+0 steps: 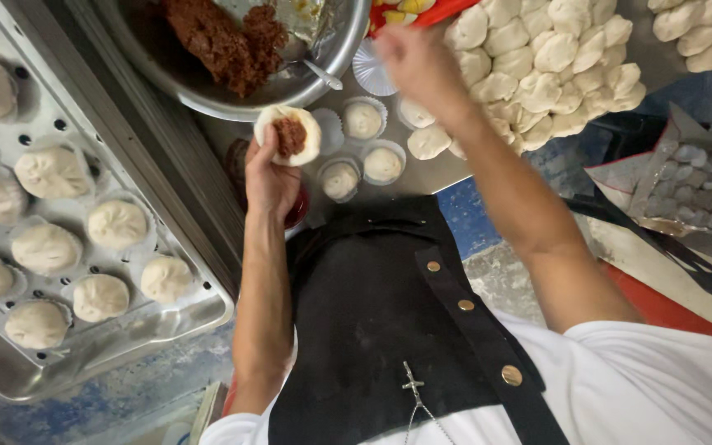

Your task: The person prepares steamed buns by hand-flattening dough, scooping a meat mixture and a slice of boiled egg onto it, and pleating the dough to seal it. They place the completed buns onto paper liners and then into a large steaming tray.

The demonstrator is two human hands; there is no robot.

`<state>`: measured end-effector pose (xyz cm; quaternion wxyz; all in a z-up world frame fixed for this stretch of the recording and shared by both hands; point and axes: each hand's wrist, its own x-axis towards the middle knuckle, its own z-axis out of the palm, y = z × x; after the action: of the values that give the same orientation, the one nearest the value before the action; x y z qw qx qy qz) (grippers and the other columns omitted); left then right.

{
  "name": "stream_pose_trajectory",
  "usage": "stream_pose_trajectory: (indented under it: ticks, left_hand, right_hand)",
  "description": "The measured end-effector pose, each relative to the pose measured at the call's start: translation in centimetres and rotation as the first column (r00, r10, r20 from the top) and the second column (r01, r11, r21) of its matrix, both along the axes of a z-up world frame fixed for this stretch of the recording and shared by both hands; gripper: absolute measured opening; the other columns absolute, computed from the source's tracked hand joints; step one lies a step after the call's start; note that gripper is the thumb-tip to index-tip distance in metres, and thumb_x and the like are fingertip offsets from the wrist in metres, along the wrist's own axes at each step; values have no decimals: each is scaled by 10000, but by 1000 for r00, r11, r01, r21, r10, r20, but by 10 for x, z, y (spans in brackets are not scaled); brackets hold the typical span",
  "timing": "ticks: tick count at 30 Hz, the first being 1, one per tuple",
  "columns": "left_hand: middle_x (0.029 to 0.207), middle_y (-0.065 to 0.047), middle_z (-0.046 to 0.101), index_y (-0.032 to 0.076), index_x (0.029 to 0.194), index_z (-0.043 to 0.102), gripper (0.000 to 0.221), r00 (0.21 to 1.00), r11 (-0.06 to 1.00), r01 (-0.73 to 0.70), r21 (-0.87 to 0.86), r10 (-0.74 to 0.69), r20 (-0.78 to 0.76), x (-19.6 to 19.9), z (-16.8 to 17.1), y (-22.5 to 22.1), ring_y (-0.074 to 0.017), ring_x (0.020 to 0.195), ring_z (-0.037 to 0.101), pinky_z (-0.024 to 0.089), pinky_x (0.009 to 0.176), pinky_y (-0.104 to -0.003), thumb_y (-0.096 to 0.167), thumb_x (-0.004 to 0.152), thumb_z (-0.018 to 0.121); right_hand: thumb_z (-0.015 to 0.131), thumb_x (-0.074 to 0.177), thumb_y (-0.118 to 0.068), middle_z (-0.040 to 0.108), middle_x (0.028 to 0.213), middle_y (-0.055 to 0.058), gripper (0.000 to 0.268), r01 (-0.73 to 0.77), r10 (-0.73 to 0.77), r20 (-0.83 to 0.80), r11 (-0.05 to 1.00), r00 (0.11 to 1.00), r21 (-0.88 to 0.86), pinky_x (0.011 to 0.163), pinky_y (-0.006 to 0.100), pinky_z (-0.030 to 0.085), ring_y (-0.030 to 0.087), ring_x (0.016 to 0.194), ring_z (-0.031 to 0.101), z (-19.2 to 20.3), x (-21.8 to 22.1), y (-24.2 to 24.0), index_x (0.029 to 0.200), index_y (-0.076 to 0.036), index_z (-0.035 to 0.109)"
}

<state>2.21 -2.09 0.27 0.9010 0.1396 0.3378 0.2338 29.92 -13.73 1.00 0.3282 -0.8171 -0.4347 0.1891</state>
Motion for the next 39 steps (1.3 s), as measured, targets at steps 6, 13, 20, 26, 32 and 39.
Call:
stream_pose_trajectory:
  ticks: [6,13,20,26,32,39]
  left_hand:
    - [1298,-150,674,-20,1355,560,346,999,998,-30,51,32,-29,9,-16,9,-246,1199,679,562,1078,-415,200,1088,562]
    - [1308,-137,671,-12,1365,559,354,998,1000,11,24,-10,-62,19,-7,18,-243,1202,679,562,1066,-411,197,1080,560]
    - [1301,-138,670,1,1357,556,339,993,999,46,18,-44,-108,20,-4,21,-239,1197,679,564,1065,-413,180,1068,555]
    - [1278,-137,684,-19,1330,580,319,991,997,66,44,-60,-123,19,-3,19,-218,1181,680,557,1061,-384,179,1081,556]
    - [1285,-140,682,-30,1322,586,311,993,995,86,47,-82,-82,15,-7,7,-228,1180,678,548,1071,-391,170,1087,544]
    - [1328,-151,653,-27,1389,539,365,995,994,99,43,-98,-5,19,18,-1,-256,1228,656,545,1084,-422,173,1083,544]
  right_hand:
    - [723,969,-184,700,914,249,233,33,5,389,995,921,-92,731,534,532,458,845,666,-78,101,-22,1056,28,682]
    - [822,909,-235,724,918,176,302,11,71,238,946,969,-324,749,540,517,413,886,678,-71,89,1,1009,3,667]
    - [867,881,-209,722,951,162,361,38,-18,166,993,986,-116,752,518,526,380,901,683,-81,69,9,1075,6,651]
    - [845,878,-177,726,984,156,292,28,-2,191,991,982,-132,747,524,529,396,918,683,-91,64,19,1077,-39,683]
    - [768,716,-80,724,970,170,311,12,-16,454,1000,891,10,696,547,522,410,870,688,-103,59,21,1020,-51,711]
    - [785,972,-41,682,966,102,233,30,-27,-98,999,995,26,801,404,574,284,880,701,-84,76,13,1135,-14,620]
